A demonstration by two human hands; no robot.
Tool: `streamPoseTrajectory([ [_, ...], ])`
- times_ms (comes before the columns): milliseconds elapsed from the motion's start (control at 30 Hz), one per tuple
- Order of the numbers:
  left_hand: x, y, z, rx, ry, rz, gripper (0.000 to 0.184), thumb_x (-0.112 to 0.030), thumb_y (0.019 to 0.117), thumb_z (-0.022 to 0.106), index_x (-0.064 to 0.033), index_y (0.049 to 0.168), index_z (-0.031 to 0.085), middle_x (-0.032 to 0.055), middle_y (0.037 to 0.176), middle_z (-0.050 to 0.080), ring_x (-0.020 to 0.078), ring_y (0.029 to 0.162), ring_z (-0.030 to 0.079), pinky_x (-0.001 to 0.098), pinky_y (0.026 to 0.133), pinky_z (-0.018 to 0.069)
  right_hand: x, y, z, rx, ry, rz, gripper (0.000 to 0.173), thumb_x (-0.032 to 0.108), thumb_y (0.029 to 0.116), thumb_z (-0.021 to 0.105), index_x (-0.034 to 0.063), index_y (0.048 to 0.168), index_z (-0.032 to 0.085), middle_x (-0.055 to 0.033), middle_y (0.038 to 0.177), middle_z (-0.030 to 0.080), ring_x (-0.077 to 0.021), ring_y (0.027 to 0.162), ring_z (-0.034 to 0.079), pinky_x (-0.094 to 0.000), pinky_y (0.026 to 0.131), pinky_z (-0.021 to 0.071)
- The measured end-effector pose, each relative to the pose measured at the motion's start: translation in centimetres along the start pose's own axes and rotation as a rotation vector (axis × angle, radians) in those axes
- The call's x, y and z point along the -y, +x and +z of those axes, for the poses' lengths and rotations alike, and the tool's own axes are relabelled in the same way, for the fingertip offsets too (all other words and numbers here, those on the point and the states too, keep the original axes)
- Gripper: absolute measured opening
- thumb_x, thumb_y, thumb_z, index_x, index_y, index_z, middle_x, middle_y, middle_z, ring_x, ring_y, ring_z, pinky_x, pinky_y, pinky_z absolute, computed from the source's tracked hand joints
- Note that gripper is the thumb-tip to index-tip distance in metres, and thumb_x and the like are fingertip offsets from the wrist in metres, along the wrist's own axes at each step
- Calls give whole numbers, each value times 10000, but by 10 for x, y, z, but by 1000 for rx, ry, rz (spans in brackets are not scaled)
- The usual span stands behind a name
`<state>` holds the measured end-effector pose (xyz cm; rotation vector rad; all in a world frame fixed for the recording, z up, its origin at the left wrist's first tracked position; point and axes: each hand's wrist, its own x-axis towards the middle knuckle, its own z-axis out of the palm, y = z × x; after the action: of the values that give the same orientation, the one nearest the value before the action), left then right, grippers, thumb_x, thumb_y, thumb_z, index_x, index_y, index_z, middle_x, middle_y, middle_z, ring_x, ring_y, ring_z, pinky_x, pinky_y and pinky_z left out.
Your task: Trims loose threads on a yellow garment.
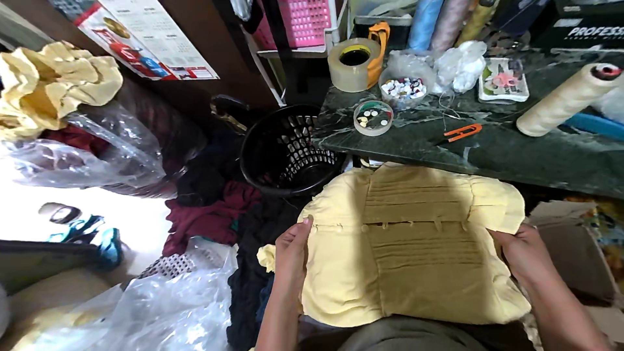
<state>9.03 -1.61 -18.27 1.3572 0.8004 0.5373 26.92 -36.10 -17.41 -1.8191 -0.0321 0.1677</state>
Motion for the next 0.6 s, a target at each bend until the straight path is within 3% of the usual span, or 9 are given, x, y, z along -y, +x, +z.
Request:
streamPoseTrajectory([
  [133,-2,0,6,-43,-18,-5,344,-135,1045,550,-92,713,633,-33,638,609,41,571,570,219,564,505,-2,3,0,7,3,-5,119,-34,953,568,33,982,662,78,854,700,49,825,662,-189,794,576],
  [333,-2,2,13,-169,24,36,283,-54,988,628,-66,707,652,-38,591,595,29,519,536,195,512,460,0,5,1,-37,-69,26,127,-50,944,556,32,915,649,85,788,658,66,749,619,-172,732,545],
  [533,6,4,8,-107,36,-26,273,-67,1009,600,-58,749,684,-32,646,636,35,581,580,206,570,491,3,6,4,-46,-130,94,121,-83,929,560,5,912,641,45,787,642,47,735,605,-187,714,530],
  [600,7,5,2,-78,37,-38,276,-78,1025,575,-53,777,694,-25,680,656,41,622,606,218,613,517,4,7,-5,-6,-299,80,92,-28,960,570,-29,962,662,-26,846,639,-27,788,598,-272,764,519],
])
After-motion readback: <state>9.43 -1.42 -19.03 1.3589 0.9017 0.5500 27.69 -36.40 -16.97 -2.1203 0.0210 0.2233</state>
